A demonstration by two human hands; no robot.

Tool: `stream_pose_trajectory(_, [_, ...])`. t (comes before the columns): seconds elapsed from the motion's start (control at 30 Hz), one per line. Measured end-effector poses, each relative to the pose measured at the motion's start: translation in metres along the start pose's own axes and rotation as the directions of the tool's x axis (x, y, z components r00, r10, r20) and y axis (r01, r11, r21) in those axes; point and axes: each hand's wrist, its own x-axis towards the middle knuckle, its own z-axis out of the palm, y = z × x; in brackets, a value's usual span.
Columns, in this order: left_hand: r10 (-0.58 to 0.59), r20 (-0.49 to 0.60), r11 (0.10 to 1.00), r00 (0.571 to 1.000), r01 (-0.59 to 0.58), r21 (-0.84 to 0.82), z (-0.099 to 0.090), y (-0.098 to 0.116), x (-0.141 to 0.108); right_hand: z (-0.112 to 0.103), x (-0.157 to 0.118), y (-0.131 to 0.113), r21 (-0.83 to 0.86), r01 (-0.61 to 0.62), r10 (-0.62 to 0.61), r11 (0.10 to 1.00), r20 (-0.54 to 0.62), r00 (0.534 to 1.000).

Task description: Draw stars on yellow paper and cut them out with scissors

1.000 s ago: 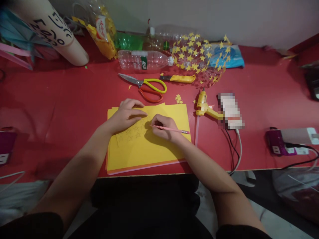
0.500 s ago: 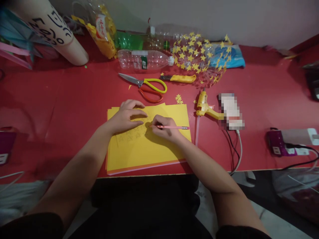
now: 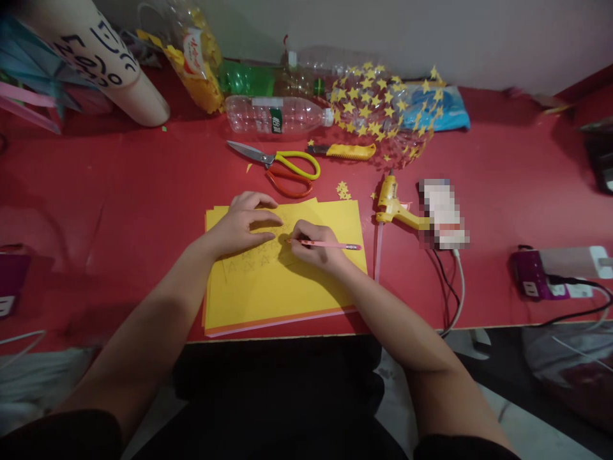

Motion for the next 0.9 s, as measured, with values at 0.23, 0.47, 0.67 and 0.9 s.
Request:
stream_pose_trajectory(0.23, [0.016,-0.020,1.000,1.000,-0.016,0.013,0.0021,-0.0021,0.0004,0.0024,0.0018,0.0019,0.000,-0.012,0.012,1.000,-0.078,0.997])
stream_pose_trajectory(0.47, [0.006,-0.013,1.000,1.000,-0.006,0.003,0.0012,-0.0008,0.0004,0.0025,0.0019,0.0011,0.004,-0.020,0.020,1.000,-0.099,0.995])
stream_pose_trajectory(0.67, [0.004,-0.009,1.000,1.000,-0.004,-0.001,0.0007,-0.0005,0.0003,0.0024,0.0024,0.0002,-0.008,-0.039,0.038,0.999,-0.087,0.995])
stream_pose_trajectory(0.9, [0.001,-0.009,1.000,1.000,-0.001,-0.007,0.0014,-0.0007,0.0003,-0.0003,0.0036,-0.0040,-0.037,-0.034,0.032,0.999,-0.060,0.998])
